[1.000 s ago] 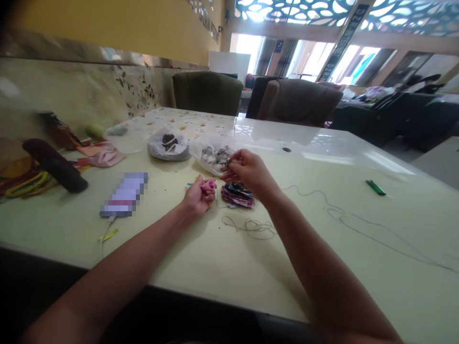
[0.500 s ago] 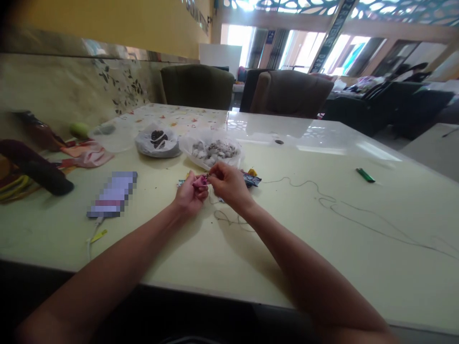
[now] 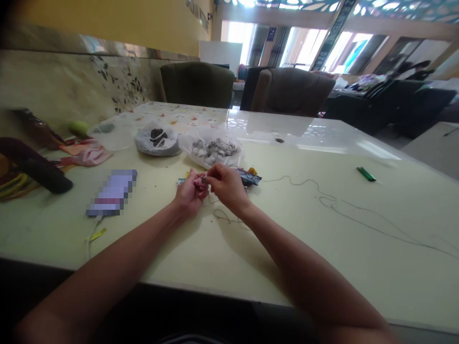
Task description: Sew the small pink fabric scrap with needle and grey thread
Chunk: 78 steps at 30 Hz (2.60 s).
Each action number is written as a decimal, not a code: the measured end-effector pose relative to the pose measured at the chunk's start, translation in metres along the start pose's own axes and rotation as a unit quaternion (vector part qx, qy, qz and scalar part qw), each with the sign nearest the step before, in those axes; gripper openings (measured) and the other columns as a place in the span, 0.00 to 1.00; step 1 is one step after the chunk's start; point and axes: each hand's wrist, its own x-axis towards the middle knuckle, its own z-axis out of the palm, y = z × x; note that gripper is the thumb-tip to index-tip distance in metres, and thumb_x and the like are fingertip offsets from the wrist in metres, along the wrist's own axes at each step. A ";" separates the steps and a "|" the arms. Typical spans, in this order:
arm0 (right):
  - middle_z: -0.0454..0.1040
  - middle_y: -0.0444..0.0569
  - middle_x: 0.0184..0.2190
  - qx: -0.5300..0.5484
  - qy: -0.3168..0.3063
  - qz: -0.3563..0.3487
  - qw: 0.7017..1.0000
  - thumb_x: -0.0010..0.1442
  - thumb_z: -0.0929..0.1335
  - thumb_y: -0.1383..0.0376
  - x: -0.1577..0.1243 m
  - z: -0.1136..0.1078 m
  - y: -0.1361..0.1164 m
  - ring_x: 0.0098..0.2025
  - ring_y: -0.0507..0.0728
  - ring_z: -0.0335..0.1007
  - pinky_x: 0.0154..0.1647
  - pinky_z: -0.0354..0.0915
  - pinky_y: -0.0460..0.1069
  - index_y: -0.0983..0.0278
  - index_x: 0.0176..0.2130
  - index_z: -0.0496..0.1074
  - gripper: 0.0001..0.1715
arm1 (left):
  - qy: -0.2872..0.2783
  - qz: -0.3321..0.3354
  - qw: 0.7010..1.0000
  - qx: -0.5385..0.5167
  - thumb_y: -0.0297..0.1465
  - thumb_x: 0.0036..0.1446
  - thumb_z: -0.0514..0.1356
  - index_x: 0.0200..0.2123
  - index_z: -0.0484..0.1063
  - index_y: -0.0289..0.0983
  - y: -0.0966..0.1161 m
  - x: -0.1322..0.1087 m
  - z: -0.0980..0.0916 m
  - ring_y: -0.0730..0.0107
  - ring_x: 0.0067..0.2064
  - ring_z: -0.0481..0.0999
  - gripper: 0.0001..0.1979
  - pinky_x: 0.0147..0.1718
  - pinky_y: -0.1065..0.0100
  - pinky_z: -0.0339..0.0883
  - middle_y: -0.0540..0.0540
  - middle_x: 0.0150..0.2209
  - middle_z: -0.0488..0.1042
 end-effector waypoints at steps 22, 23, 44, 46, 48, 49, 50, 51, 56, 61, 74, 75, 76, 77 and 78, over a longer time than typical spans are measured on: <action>0.79 0.50 0.33 -0.151 -0.003 -0.161 0.975 0.60 0.65 0.72 -0.002 -0.005 0.003 0.33 0.53 0.73 0.36 0.66 0.47 0.65 0.41 0.84 0.18 | -0.003 -0.046 0.997 -0.066 0.44 0.72 0.50 0.26 0.66 0.33 0.004 0.004 -0.001 0.83 0.15 0.55 0.25 0.12 0.79 0.47 0.56 0.17 0.55; 0.78 0.49 0.31 -0.154 -0.002 -0.158 0.975 0.60 0.64 0.73 -0.002 -0.007 0.001 0.30 0.52 0.71 0.34 0.64 0.47 0.65 0.42 0.84 0.19 | -0.005 -0.046 0.996 -0.070 0.45 0.71 0.50 0.27 0.67 0.33 0.006 0.004 -0.001 0.83 0.15 0.55 0.26 0.12 0.79 0.47 0.57 0.17 0.55; 0.68 0.41 0.18 -0.221 -0.089 -0.121 0.964 0.58 0.63 0.70 -0.002 -0.011 -0.001 0.20 0.50 0.56 0.26 0.52 0.46 0.65 0.46 0.82 0.22 | -0.017 0.044 0.999 0.021 0.47 0.68 0.56 0.27 0.68 0.33 0.007 0.006 -0.004 0.82 0.16 0.56 0.25 0.13 0.79 0.48 0.56 0.18 0.58; 0.75 0.44 0.23 -0.258 -0.117 -0.131 0.950 0.57 0.64 0.72 -0.002 -0.008 0.003 0.22 0.51 0.61 0.29 0.54 0.46 0.63 0.48 0.82 0.24 | -0.031 0.069 0.994 0.074 0.48 0.67 0.57 0.28 0.71 0.33 0.004 0.006 -0.005 0.81 0.17 0.59 0.24 0.13 0.79 0.49 0.54 0.19 0.62; 0.78 0.46 0.27 -0.279 -0.127 -0.133 0.942 0.57 0.64 0.72 -0.001 -0.006 0.007 0.24 0.51 0.65 0.30 0.55 0.46 0.63 0.47 0.82 0.23 | -0.041 0.087 0.990 0.107 0.48 0.66 0.58 0.29 0.73 0.32 0.003 0.006 -0.006 0.81 0.18 0.61 0.24 0.14 0.79 0.50 0.52 0.20 0.65; 0.78 0.47 0.27 -0.279 -0.123 -0.132 0.943 0.58 0.65 0.72 -0.001 -0.006 0.009 0.25 0.52 0.65 0.30 0.55 0.46 0.63 0.46 0.82 0.21 | -0.046 0.089 0.989 0.111 0.48 0.66 0.59 0.29 0.73 0.32 0.003 0.006 -0.007 0.81 0.18 0.61 0.24 0.14 0.79 0.50 0.52 0.20 0.66; 0.79 0.47 0.27 -0.268 -0.112 -0.131 0.948 0.59 0.65 0.71 0.000 -0.005 0.010 0.25 0.52 0.65 0.30 0.55 0.46 0.63 0.45 0.82 0.19 | -0.048 0.089 0.989 0.107 0.48 0.66 0.59 0.29 0.73 0.32 0.003 0.006 -0.007 0.81 0.18 0.62 0.24 0.14 0.79 0.51 0.51 0.21 0.67; 0.78 0.46 0.28 -0.247 -0.098 -0.131 0.955 0.60 0.65 0.69 0.000 -0.005 0.011 0.25 0.52 0.65 0.29 0.56 0.46 0.64 0.44 0.82 0.18 | -0.052 0.087 0.990 0.100 0.47 0.67 0.58 0.30 0.73 0.32 0.004 0.006 -0.007 0.82 0.18 0.62 0.24 0.15 0.79 0.51 0.51 0.22 0.68; 0.76 0.44 0.24 -0.137 -0.045 -0.117 0.983 0.62 0.68 0.64 0.000 -0.005 0.012 0.25 0.51 0.65 0.29 0.58 0.45 0.64 0.47 0.81 0.16 | -0.058 0.085 0.990 0.092 0.46 0.68 0.57 0.30 0.72 0.32 0.003 0.006 -0.006 0.81 0.19 0.63 0.23 0.15 0.78 0.53 0.50 0.23 0.70; 0.79 0.48 0.28 -0.065 -0.108 -0.079 0.989 0.62 0.69 0.60 0.001 -0.002 0.013 0.29 0.52 0.70 0.30 0.61 0.46 0.66 0.34 0.80 0.13 | -0.081 0.092 0.982 0.141 0.49 0.64 0.61 0.33 0.75 0.33 0.000 0.005 -0.008 0.80 0.19 0.64 0.23 0.16 0.77 0.54 0.50 0.23 0.70; 0.80 0.48 0.31 -0.035 -0.097 -0.062 0.993 0.63 0.67 0.60 0.001 0.004 0.017 0.33 0.54 0.76 0.37 0.70 0.48 0.65 0.35 0.79 0.13 | -0.081 0.074 0.986 0.129 0.48 0.64 0.61 0.33 0.74 0.33 0.000 0.007 -0.010 0.80 0.18 0.63 0.22 0.15 0.78 0.52 0.51 0.22 0.69; 0.79 0.48 0.29 -0.010 -0.089 -0.047 0.995 0.63 0.67 0.58 0.002 0.004 0.017 0.32 0.54 0.75 0.36 0.69 0.48 0.65 0.33 0.79 0.15 | -0.097 0.069 0.986 0.119 0.47 0.65 0.61 0.34 0.74 0.33 0.000 0.006 -0.009 0.80 0.18 0.64 0.20 0.15 0.78 0.53 0.51 0.23 0.69; 0.77 0.47 0.28 0.019 -0.081 -0.028 0.996 0.63 0.67 0.57 0.003 0.003 0.017 0.31 0.54 0.74 0.33 0.68 0.48 0.65 0.32 0.78 0.16 | -0.111 0.065 0.986 0.106 0.44 0.65 0.61 0.35 0.74 0.33 0.000 0.005 -0.008 0.80 0.19 0.64 0.18 0.16 0.78 0.54 0.52 0.23 0.69; 0.76 0.47 0.26 0.045 -0.071 -0.008 0.996 0.62 0.68 0.55 0.004 0.002 0.016 0.28 0.54 0.72 0.30 0.67 0.47 0.65 0.33 0.78 0.17 | -0.118 0.063 0.987 0.090 0.41 0.67 0.61 0.35 0.73 0.33 0.001 0.004 -0.007 0.81 0.20 0.65 0.16 0.16 0.79 0.55 0.51 0.24 0.70; 0.74 0.46 0.25 0.063 -0.053 0.007 0.997 0.62 0.68 0.54 0.004 0.001 0.015 0.26 0.53 0.69 0.27 0.65 0.47 0.65 0.34 0.78 0.17 | -0.116 0.061 0.989 0.073 0.39 0.68 0.60 0.35 0.72 0.33 0.002 0.004 -0.006 0.82 0.19 0.64 0.14 0.16 0.80 0.54 0.51 0.25 0.70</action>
